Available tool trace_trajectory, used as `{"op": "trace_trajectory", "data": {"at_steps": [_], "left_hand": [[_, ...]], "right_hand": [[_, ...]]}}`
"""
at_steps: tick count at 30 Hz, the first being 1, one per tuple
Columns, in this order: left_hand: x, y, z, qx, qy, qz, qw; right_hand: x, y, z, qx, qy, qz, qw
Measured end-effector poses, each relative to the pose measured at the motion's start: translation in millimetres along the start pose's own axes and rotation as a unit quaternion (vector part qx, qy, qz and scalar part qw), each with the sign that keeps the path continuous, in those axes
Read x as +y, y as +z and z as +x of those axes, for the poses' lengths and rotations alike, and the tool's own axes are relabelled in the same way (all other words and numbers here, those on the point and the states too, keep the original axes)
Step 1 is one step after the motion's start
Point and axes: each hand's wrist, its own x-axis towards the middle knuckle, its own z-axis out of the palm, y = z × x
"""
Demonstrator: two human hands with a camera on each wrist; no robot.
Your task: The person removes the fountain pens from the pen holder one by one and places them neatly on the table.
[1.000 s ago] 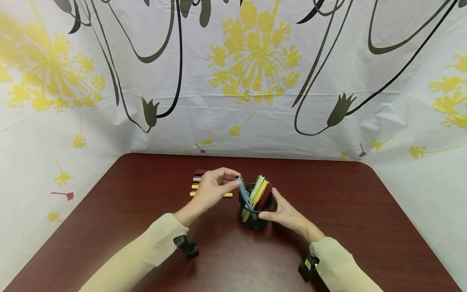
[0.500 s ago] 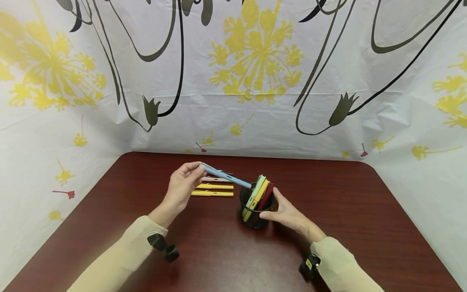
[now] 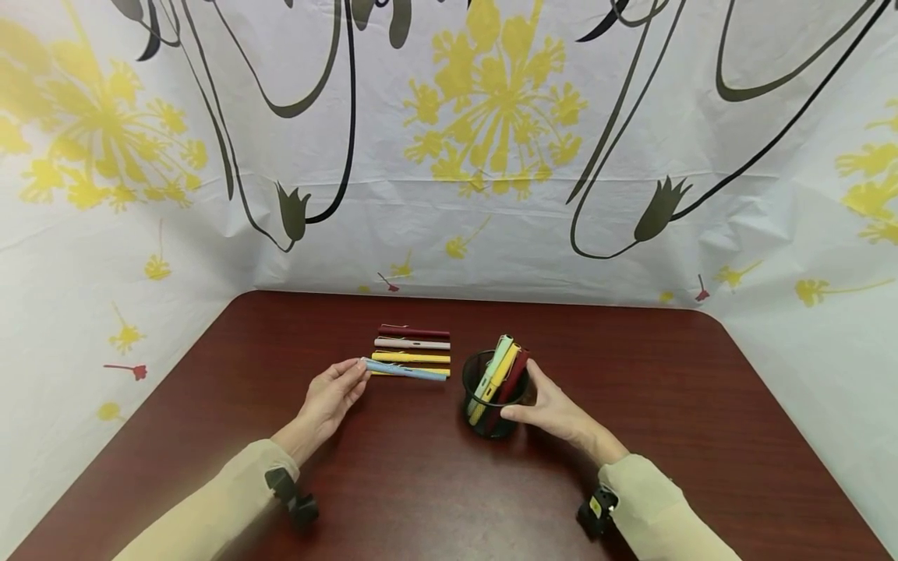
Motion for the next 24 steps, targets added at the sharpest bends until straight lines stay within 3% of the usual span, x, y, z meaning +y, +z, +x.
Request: {"op": "trace_trajectory", "data": {"at_steps": [6, 11, 17, 24], "left_hand": [[-10.2, -6.5, 1.5, -0.004, -0.010, 0.028, 0.9996], [-11.3, -14.3, 2.8, -0.023, -0.010, 0.097, 0.9949], [-5.2, -23.4, 9.5, -0.040, 0.012, 0.219, 0.9748], [1.7, -25.4, 18.1, -0.058, -0.004, 0.303, 0.9513]], "right_hand": [[1, 0, 0.0, 0.000, -0.005, 0.003, 1.0000], [0, 0, -0.2, 0.000, 0.001, -0.005, 1.0000], [-1, 0, -0.3, 0.001, 0.005, -0.007, 1.0000], [-2, -1, -1.0, 0.003, 0.019, -0.012, 0.9998]]}}
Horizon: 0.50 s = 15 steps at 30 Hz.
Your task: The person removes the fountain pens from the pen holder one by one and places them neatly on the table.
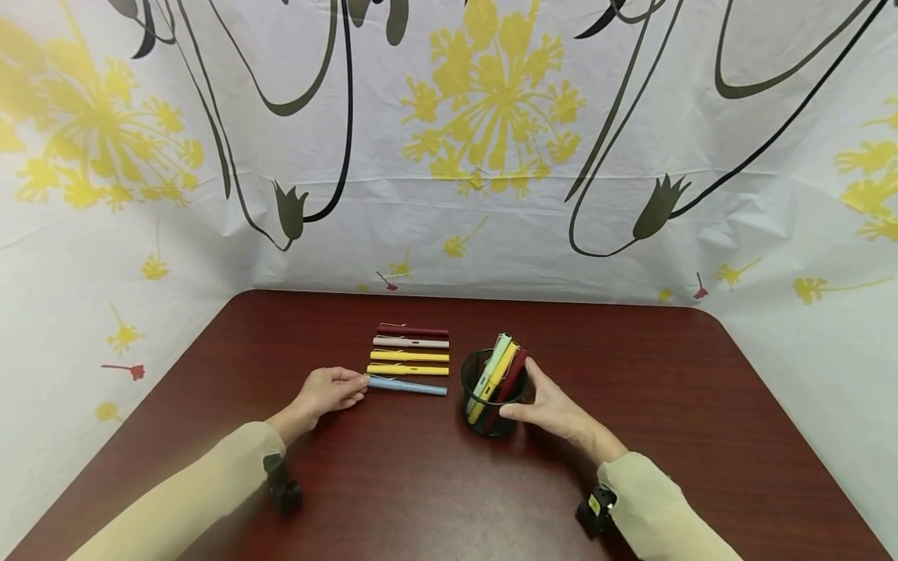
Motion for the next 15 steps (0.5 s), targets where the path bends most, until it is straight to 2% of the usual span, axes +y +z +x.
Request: {"op": "trace_trajectory", "data": {"at_steps": [8, 15], "left_hand": [[4.4, -2.2, 3.7, -0.026, -0.007, 0.066, 0.9975], [4.8, -2.8, 6.5, -0.035, 0.003, 0.092, 0.9951]], "right_hand": [[-0.1, -0.2, -0.8, 0.001, 0.014, -0.010, 0.9999], [0.5, -0.8, -0.7, 0.000, 0.013, -0.006, 0.9999]]}}
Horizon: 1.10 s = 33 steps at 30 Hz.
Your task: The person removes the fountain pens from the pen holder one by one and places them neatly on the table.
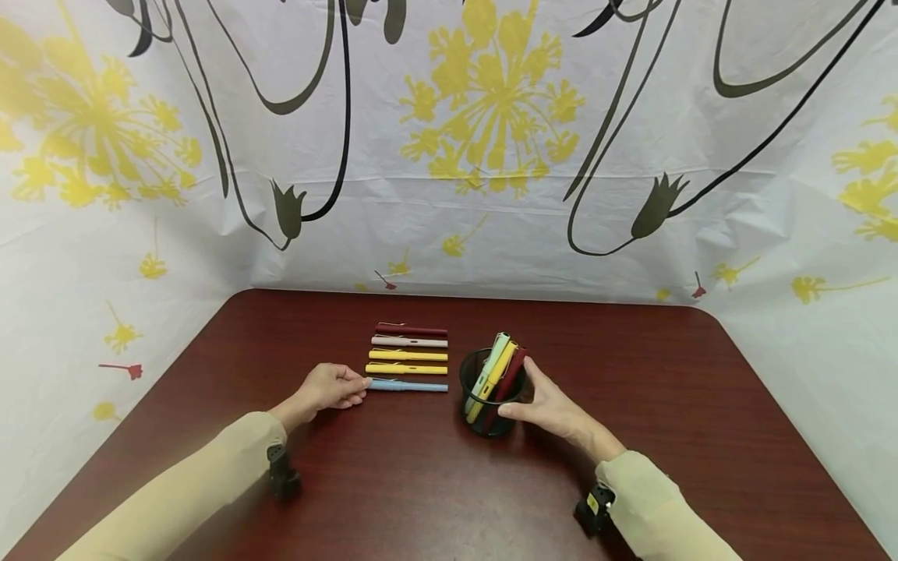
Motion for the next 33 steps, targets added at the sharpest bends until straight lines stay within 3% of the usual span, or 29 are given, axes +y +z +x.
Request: {"op": "trace_trajectory", "data": {"at_steps": [25, 33], "left_hand": [[-0.7, -1.3, 4.0, 0.001, 0.020, 0.011, 0.9997], [-1.0, -1.5, 3.5, 0.001, 0.022, 0.015, 0.9997]], "right_hand": [[-1.7, -0.6, 0.6, 0.002, 0.003, -0.002, 1.0000], [-0.5, 0.0, 1.8, 0.000, -0.019, 0.014, 0.9997]]}}
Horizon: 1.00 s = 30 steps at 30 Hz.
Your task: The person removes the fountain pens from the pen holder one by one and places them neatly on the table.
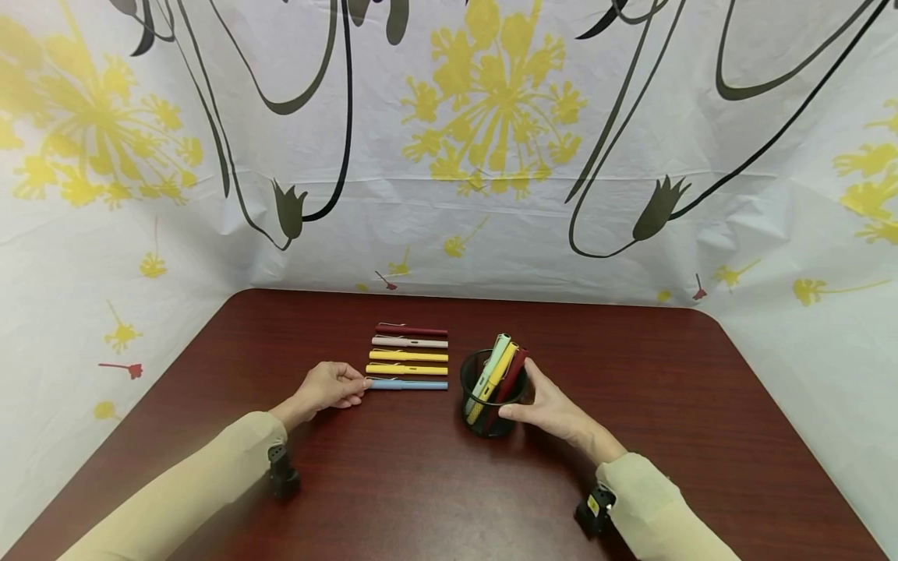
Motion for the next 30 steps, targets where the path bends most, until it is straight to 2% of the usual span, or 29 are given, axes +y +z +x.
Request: {"op": "trace_trajectory", "data": {"at_steps": [9, 17, 30], "left_hand": [[1.0, -0.6, -1.1, -0.001, 0.001, 0.001, 1.0000], [-0.2, -0.8, -0.3, 0.001, 0.009, 0.004, 1.0000], [0.8, -1.9, -4.1, 0.008, 0.005, -0.007, 0.9999]], "right_hand": [[0.7, 0.1, 0.3, -0.003, -0.008, 0.008, 0.9999], [-2.1, -1.0, -1.1, 0.000, 0.019, -0.009, 0.9998], [-2.1, -1.0, -1.4, -0.004, 0.018, -0.006, 0.9998]]}}
